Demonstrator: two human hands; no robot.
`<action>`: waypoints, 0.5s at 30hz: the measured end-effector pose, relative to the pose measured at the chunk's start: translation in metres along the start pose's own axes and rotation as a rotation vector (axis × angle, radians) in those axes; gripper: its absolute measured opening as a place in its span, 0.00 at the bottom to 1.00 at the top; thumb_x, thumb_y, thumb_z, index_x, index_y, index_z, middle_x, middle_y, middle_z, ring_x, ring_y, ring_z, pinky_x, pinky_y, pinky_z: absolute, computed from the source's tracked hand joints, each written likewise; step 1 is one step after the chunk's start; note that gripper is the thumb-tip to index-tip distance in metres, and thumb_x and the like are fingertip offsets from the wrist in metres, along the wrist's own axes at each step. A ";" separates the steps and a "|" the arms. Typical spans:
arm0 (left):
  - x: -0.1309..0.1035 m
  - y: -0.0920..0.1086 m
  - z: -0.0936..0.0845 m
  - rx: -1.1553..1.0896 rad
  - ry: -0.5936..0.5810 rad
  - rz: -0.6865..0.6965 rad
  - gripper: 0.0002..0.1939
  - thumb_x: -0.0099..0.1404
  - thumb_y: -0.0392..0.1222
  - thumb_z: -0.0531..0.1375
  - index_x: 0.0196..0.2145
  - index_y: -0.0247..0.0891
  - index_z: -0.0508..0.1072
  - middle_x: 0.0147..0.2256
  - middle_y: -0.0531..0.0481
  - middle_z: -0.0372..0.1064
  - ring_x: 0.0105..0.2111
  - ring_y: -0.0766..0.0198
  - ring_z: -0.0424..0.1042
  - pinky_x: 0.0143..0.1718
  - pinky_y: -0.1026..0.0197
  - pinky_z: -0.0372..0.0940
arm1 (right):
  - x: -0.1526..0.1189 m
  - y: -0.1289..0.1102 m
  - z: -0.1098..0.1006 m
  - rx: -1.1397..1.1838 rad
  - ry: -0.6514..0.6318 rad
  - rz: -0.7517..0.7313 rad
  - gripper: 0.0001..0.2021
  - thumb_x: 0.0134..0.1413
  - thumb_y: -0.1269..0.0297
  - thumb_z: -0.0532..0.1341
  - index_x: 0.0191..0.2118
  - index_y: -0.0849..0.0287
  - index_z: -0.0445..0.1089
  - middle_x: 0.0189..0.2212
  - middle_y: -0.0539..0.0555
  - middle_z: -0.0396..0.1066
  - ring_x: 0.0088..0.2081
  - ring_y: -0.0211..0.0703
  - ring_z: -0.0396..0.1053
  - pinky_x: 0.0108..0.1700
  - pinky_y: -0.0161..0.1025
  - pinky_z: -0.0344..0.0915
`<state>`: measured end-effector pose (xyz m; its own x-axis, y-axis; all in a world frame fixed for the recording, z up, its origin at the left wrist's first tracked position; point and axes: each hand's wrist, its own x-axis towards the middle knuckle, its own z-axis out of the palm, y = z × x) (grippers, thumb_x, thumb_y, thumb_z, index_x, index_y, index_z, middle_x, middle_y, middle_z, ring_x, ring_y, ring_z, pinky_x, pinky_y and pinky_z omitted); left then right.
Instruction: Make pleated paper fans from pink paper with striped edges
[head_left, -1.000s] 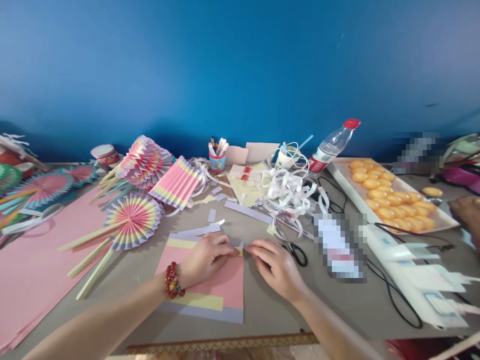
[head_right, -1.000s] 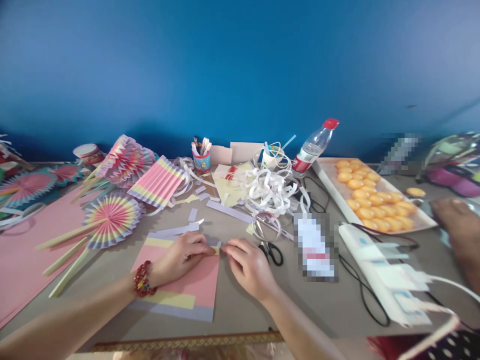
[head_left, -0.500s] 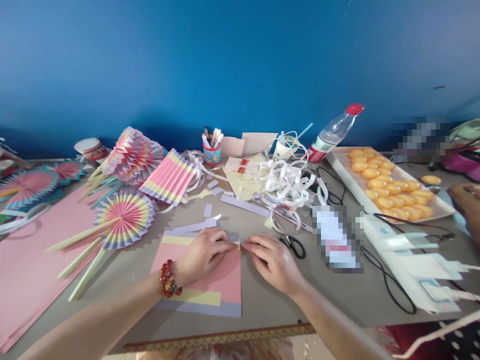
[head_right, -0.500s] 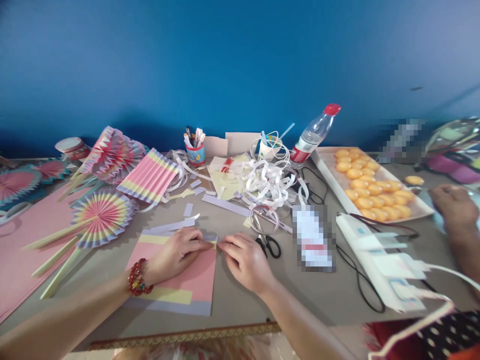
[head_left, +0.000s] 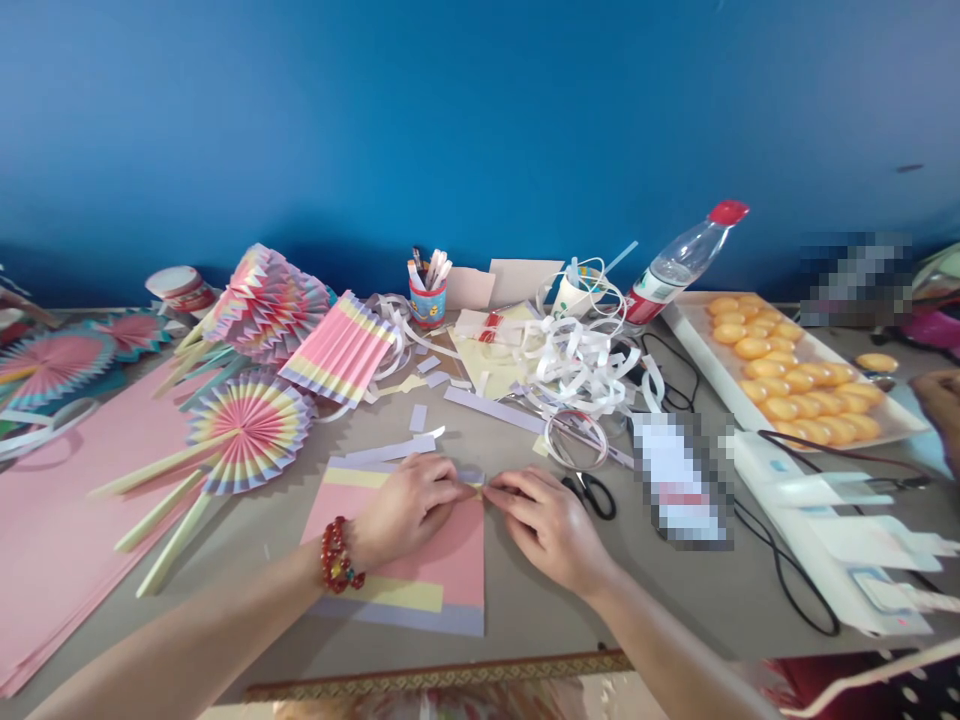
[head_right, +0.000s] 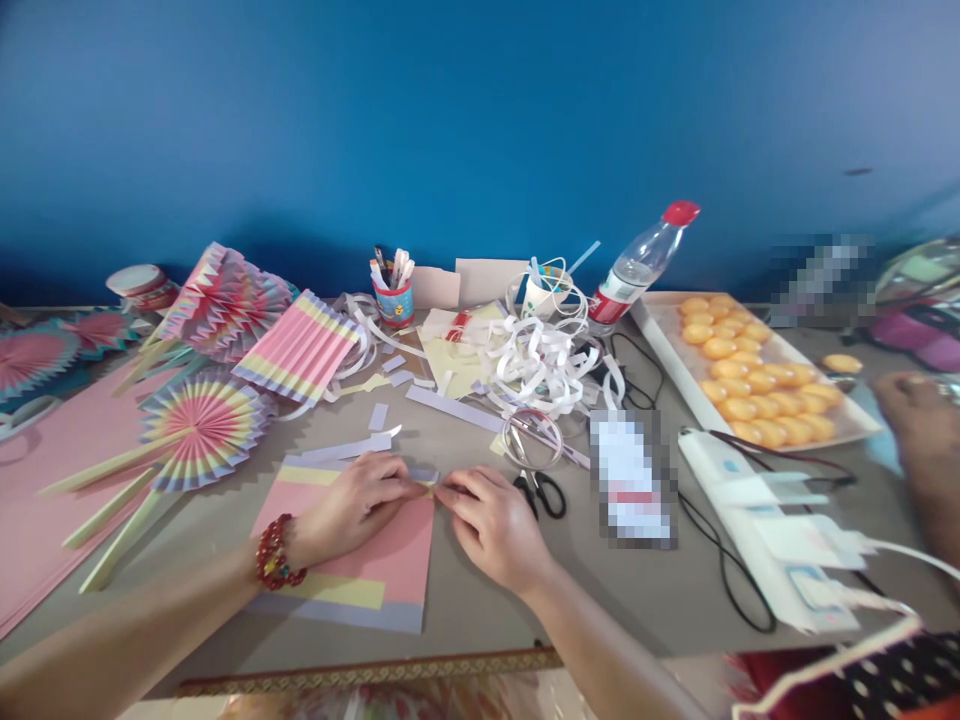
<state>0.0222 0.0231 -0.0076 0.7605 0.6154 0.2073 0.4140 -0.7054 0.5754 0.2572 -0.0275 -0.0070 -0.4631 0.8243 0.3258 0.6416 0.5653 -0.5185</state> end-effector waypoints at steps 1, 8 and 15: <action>0.000 0.000 0.000 0.002 0.000 -0.001 0.18 0.72 0.34 0.47 0.47 0.42 0.75 0.33 0.47 0.68 0.35 0.61 0.67 0.40 0.58 0.59 | 0.000 0.000 0.000 -0.002 -0.002 0.002 0.19 0.58 0.78 0.54 0.51 0.55 0.72 0.42 0.57 0.72 0.42 0.46 0.68 0.43 0.43 0.68; 0.000 0.002 -0.002 -0.001 -0.019 -0.017 0.17 0.71 0.32 0.49 0.48 0.43 0.74 0.34 0.48 0.68 0.36 0.61 0.68 0.41 0.58 0.59 | 0.000 0.001 0.002 -0.032 -0.002 -0.007 0.20 0.57 0.78 0.54 0.51 0.54 0.72 0.42 0.57 0.72 0.42 0.47 0.68 0.42 0.43 0.68; 0.001 0.001 -0.001 0.004 -0.011 -0.015 0.17 0.70 0.32 0.49 0.47 0.43 0.75 0.33 0.48 0.68 0.35 0.61 0.67 0.41 0.57 0.59 | 0.000 0.000 0.001 -0.060 -0.020 -0.003 0.19 0.58 0.78 0.54 0.50 0.56 0.73 0.42 0.58 0.71 0.41 0.47 0.67 0.41 0.43 0.68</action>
<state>0.0229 0.0230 -0.0064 0.7599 0.6218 0.1897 0.4274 -0.6977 0.5748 0.2566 -0.0275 -0.0076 -0.4768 0.8222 0.3108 0.6753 0.5690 -0.4693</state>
